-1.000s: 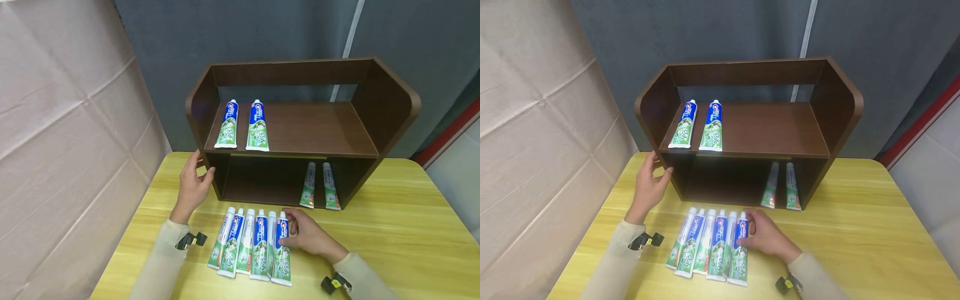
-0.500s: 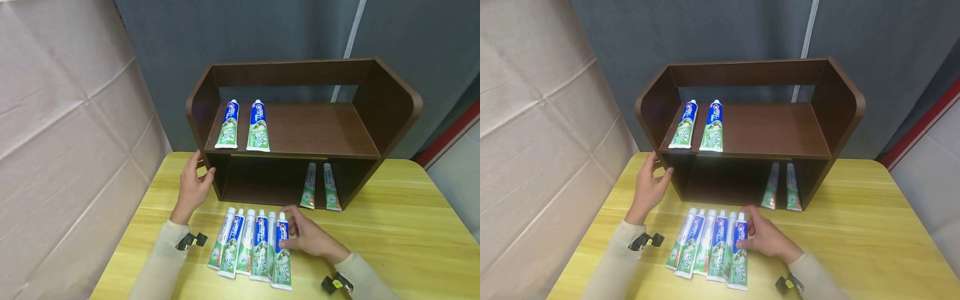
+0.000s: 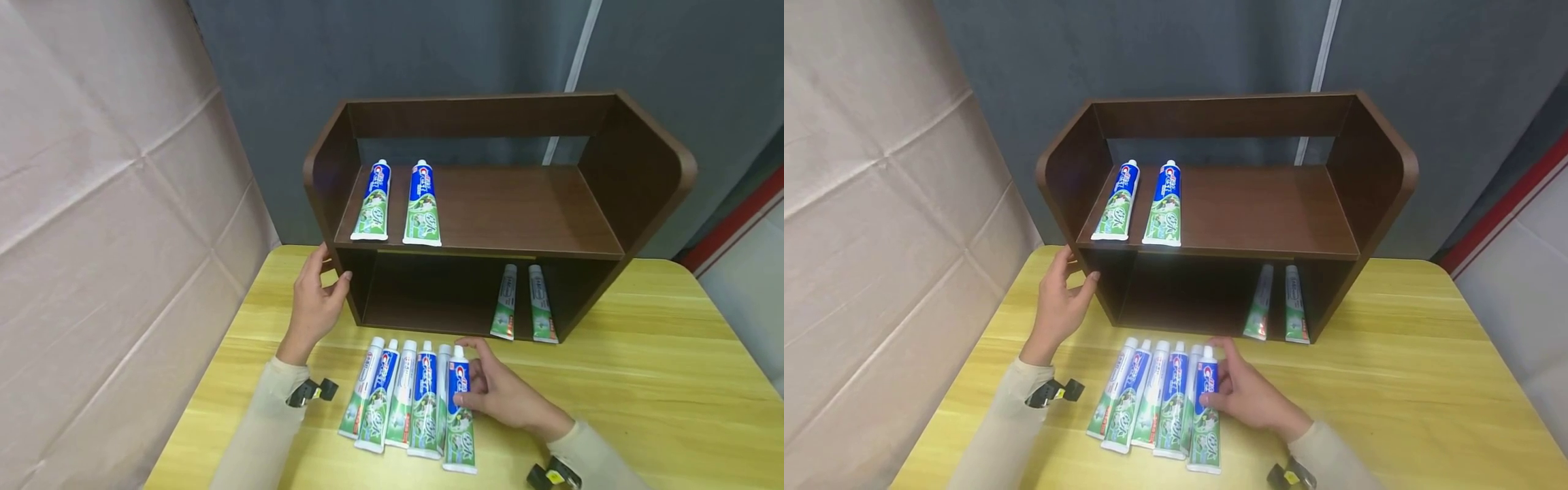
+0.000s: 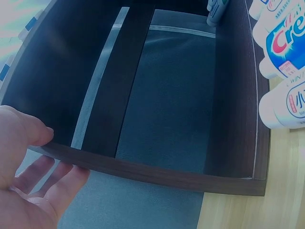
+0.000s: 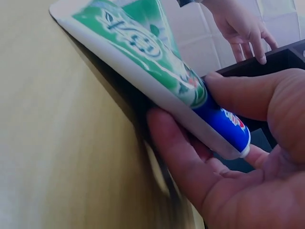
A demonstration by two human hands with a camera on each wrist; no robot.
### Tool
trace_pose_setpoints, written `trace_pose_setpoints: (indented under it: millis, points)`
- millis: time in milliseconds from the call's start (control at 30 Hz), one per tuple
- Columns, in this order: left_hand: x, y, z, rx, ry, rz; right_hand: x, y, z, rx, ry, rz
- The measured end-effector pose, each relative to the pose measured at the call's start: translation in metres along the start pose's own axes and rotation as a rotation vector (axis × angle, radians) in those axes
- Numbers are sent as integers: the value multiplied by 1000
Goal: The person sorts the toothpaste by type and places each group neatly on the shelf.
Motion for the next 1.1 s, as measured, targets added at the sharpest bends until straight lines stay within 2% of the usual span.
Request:
trace_pose_setpoints:
  millis: [333,600,1100]
  points:
    - [0,1,0,2,2,-3,2,4,-5,36,23,-72]
    - [-1,1,0,-2,4,-4,-5,7,-4,67,6,-136]
    - [1,0,1,0,-8,2,-17,14,11,12,-30,-160]
Point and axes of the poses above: each hand's wrist, its own y-axis away from the middle knuckle, its own x-axis out of the palm, z = x × y, the point moved 8 cm from there along -y, towards the middle knuckle, and after that the axes turned 1 degree about -z, right-handed, at the moved point
